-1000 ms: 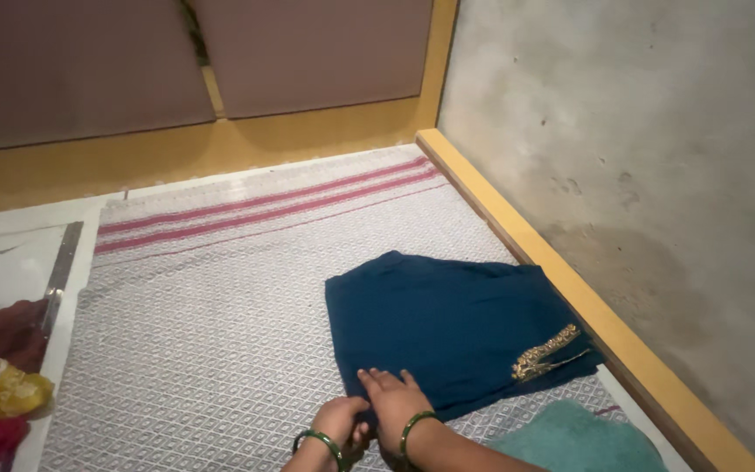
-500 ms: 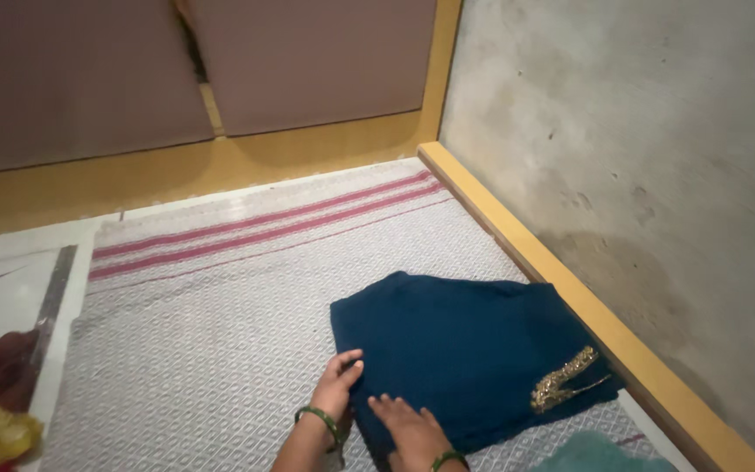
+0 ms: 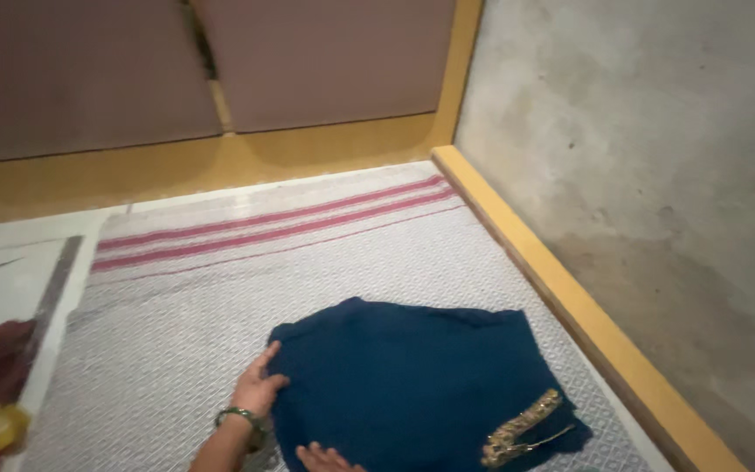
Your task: The person folds a green patterned sari and a blue garment by hand on a bed, placing the folded items aside.
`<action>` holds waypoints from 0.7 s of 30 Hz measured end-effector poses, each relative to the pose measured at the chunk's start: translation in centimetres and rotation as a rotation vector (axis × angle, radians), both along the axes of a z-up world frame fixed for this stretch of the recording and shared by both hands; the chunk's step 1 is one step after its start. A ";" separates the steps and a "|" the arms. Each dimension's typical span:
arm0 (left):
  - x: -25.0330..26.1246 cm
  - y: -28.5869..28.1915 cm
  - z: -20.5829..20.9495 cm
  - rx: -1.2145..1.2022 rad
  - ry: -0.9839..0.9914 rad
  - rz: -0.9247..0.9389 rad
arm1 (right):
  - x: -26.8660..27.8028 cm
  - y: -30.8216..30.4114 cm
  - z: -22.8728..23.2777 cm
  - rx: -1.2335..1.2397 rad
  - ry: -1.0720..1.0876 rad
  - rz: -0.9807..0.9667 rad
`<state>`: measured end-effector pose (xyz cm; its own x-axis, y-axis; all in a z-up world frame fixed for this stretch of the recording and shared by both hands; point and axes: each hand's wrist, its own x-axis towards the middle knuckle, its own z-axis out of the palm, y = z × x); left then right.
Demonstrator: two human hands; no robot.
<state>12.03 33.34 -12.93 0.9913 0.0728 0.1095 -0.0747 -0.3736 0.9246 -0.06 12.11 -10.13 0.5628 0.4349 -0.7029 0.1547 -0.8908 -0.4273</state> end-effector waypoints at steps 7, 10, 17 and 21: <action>-7.7 13.1 8.6 0.149 0.412 0.301 | -4.2 5.0 2.5 0.125 -0.105 0.090; -9.4 15.3 9.8 0.096 0.414 0.375 | -5.5 6.0 4.4 0.221 -0.166 0.072; -3.5 6.6 11.2 0.370 0.092 0.188 | -7.5 1.4 11.9 0.783 -0.449 -0.284; -0.2 -6.1 15.9 0.318 -0.075 0.119 | -4.8 -8.2 18.7 0.426 -0.438 -0.388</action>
